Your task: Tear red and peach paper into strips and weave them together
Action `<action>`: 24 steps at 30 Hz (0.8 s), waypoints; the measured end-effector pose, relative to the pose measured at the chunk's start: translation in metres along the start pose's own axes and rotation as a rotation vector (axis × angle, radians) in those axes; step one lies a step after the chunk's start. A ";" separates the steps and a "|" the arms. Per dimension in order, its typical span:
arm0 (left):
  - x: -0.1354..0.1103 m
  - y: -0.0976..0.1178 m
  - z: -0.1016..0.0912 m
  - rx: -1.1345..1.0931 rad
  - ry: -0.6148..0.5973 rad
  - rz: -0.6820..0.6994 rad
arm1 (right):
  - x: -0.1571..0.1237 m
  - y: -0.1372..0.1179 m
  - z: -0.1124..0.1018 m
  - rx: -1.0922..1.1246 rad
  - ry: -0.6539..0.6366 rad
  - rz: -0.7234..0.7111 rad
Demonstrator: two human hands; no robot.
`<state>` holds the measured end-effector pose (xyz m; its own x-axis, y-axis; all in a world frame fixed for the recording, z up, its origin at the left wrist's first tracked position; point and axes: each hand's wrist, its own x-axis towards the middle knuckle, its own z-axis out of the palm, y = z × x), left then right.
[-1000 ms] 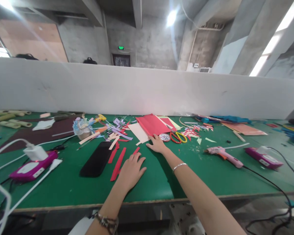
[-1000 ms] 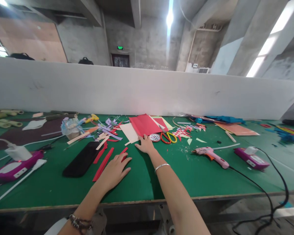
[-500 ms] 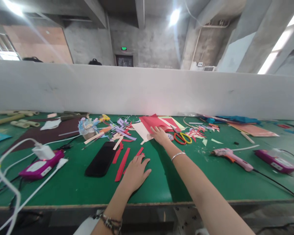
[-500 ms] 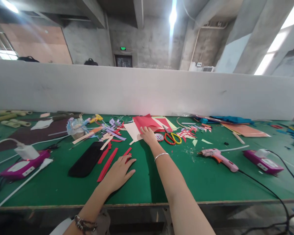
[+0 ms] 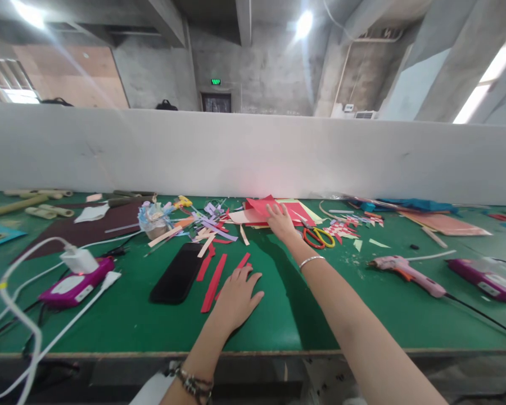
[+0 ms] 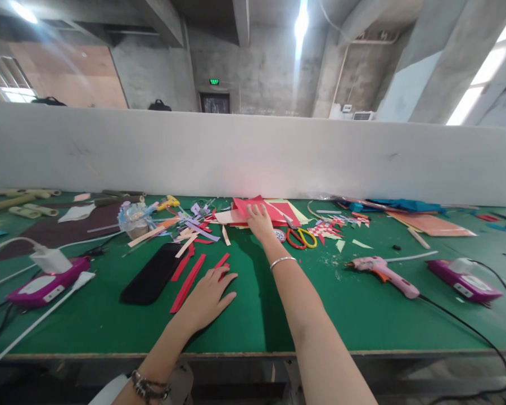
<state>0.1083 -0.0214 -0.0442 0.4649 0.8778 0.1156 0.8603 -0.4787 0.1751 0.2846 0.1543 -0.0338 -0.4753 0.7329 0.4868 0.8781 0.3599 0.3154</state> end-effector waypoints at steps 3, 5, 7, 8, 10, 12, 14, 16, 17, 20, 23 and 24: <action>0.000 -0.001 0.001 0.005 0.002 0.001 | 0.004 0.006 -0.016 0.026 0.042 0.051; 0.000 -0.001 0.002 0.003 0.009 0.002 | 0.006 0.009 -0.026 0.043 0.078 0.143; -0.001 -0.002 0.003 -0.002 0.020 0.006 | 0.007 0.013 -0.033 0.064 0.115 0.272; -0.001 -0.003 0.004 -0.003 0.027 0.010 | 0.008 0.016 -0.036 0.094 0.135 0.335; -0.001 -0.003 0.004 0.002 0.038 0.017 | 0.012 0.023 -0.040 0.214 0.165 0.419; 0.000 -0.004 0.004 0.014 0.045 0.018 | 0.017 0.032 -0.043 0.348 0.177 0.440; 0.000 -0.004 0.004 0.026 0.045 0.018 | 0.024 0.044 -0.048 0.429 0.199 0.446; 0.000 -0.004 0.005 0.038 0.051 0.021 | 0.031 0.057 -0.057 0.447 0.253 0.489; 0.000 -0.004 0.005 0.046 0.062 0.020 | 0.035 0.063 -0.063 0.457 0.288 0.519; 0.000 -0.005 0.007 0.076 0.110 0.007 | 0.043 0.081 -0.087 0.495 0.388 0.588; 0.002 -0.007 0.007 0.111 0.127 -0.008 | 0.045 0.099 -0.114 0.672 0.647 0.661; 0.003 -0.008 0.006 0.123 0.131 -0.016 | 0.043 0.105 -0.124 0.738 0.745 0.664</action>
<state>0.1042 -0.0147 -0.0511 0.4268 0.8715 0.2414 0.8901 -0.4520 0.0579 0.3494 0.1527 0.1211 0.3687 0.4780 0.7972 0.6680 0.4602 -0.5848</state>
